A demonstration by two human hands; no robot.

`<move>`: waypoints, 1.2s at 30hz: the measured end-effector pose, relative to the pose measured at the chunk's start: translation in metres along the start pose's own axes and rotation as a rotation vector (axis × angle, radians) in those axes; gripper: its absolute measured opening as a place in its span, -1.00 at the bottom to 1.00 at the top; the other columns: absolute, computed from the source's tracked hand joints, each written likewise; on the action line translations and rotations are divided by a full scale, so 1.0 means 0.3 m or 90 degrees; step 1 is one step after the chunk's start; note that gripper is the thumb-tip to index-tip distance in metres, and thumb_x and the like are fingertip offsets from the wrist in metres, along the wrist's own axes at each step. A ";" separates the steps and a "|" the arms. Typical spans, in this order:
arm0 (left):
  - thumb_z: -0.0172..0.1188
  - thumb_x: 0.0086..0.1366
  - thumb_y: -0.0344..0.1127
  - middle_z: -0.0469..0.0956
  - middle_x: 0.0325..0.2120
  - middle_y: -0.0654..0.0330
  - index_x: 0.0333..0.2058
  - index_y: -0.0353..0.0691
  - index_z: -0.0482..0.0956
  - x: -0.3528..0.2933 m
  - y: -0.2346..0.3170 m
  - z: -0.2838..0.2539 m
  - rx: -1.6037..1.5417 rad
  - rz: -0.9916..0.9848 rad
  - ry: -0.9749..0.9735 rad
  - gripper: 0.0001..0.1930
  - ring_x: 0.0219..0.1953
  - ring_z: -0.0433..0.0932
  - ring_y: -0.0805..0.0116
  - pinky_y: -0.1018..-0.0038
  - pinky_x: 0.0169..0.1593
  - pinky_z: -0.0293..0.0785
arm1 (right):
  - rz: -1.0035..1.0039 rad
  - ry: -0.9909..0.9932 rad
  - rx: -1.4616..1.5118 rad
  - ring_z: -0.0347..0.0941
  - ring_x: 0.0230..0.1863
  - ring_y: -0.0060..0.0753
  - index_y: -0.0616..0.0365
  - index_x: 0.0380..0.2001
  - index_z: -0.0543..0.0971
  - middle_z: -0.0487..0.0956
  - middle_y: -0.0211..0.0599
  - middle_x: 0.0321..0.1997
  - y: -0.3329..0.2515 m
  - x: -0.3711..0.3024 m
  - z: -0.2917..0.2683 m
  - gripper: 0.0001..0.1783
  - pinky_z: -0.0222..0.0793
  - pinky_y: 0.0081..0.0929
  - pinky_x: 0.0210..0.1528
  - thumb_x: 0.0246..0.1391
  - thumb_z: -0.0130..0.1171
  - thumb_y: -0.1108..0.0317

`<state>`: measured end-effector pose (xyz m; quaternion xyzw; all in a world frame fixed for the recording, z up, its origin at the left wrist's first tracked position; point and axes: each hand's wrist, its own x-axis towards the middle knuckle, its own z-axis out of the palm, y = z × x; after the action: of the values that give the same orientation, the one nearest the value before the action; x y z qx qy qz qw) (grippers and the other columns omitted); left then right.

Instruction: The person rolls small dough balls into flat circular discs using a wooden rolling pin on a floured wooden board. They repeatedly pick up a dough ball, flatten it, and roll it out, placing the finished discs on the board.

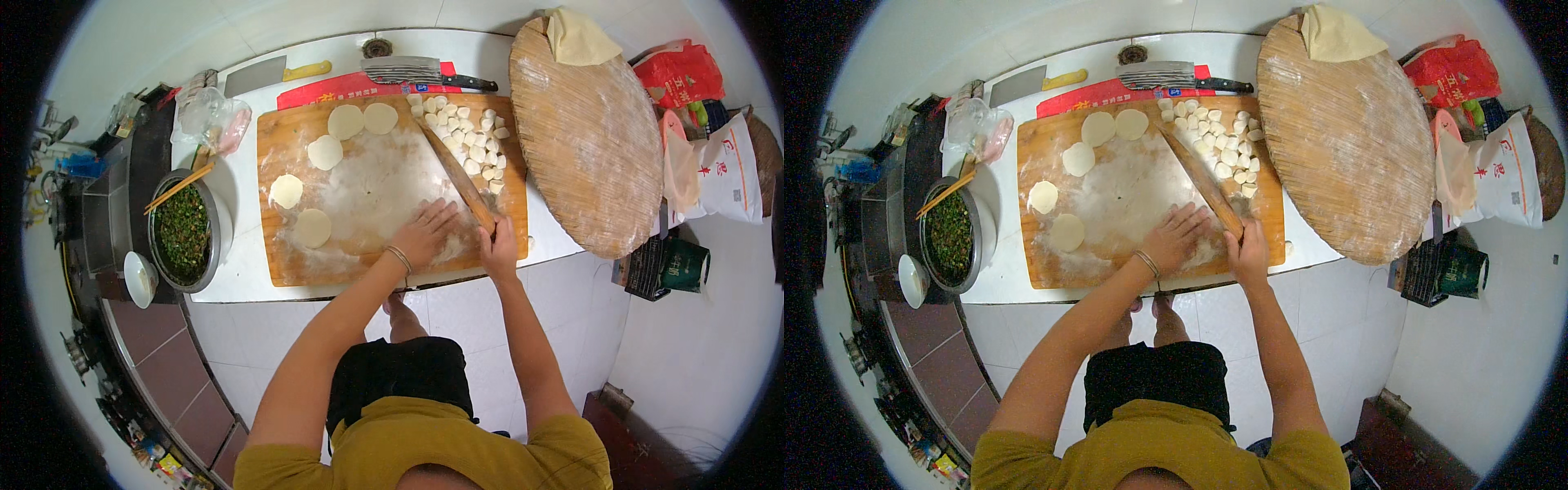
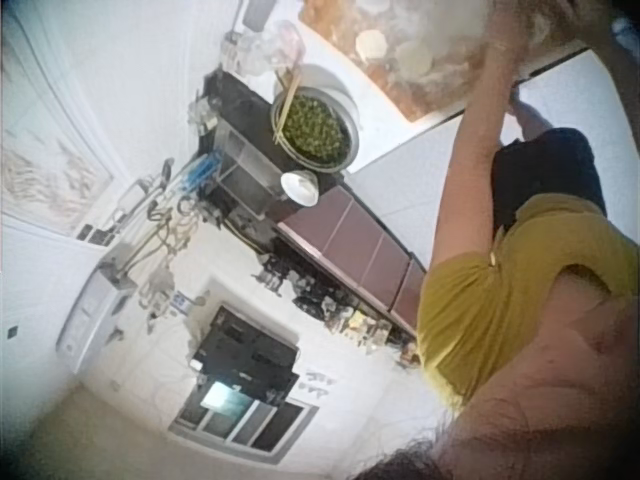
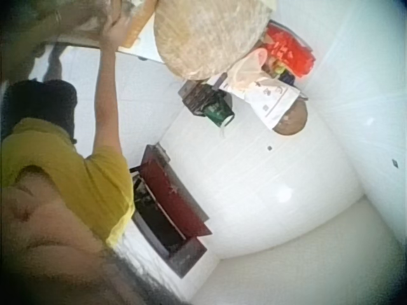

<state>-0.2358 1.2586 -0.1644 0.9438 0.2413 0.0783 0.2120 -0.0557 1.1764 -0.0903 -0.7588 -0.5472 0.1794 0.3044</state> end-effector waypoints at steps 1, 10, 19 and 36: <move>0.04 0.24 -0.20 -0.02 0.37 0.20 0.30 -0.12 0.11 0.011 -0.020 -0.029 -0.020 -0.026 -0.023 -0.35 0.41 -0.07 0.18 0.10 0.39 -0.12 | 0.021 0.006 0.007 0.38 -0.23 0.14 0.30 -0.14 0.40 0.40 0.05 -0.22 0.011 -0.016 -0.005 -0.67 0.33 -0.14 -0.19 0.10 0.15 0.32; 0.07 0.24 -0.11 0.11 0.29 0.06 0.25 -0.16 0.19 0.141 -0.319 -0.214 0.152 -0.219 0.198 -0.37 0.31 0.11 0.02 0.09 0.32 0.05 | 0.087 0.071 0.041 0.35 -0.21 0.04 0.31 -0.13 0.39 0.38 -0.02 -0.25 0.094 -0.144 -0.033 -0.68 0.30 -0.22 -0.16 0.14 0.13 0.32; 0.15 0.15 -0.27 0.48 -0.14 0.13 -0.13 -0.17 0.47 0.416 -0.166 -0.115 0.054 -0.191 0.160 -0.70 0.00 0.42 0.11 0.20 0.00 0.42 | 0.120 0.087 0.094 0.31 -0.27 -0.32 0.26 -0.15 0.42 0.37 -0.24 -0.29 0.049 -0.163 -0.014 -0.75 0.27 -0.45 -0.18 0.19 0.09 0.33; 0.09 0.21 -0.15 0.12 0.30 -0.04 0.26 -0.23 0.16 -0.217 -0.004 -0.184 0.012 -0.257 0.176 -0.32 0.34 0.07 -0.04 0.07 0.32 0.05 | -0.219 -0.188 -0.229 0.40 -0.14 0.05 0.15 -0.08 0.43 0.44 -0.07 -0.13 0.056 -0.048 0.021 -0.57 0.34 -0.18 -0.12 -0.02 0.22 0.24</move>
<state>-0.3068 1.2478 -0.1184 0.8584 0.4527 0.1608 0.1797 -0.0523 1.1608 -0.1070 -0.6623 -0.7293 0.1332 0.1079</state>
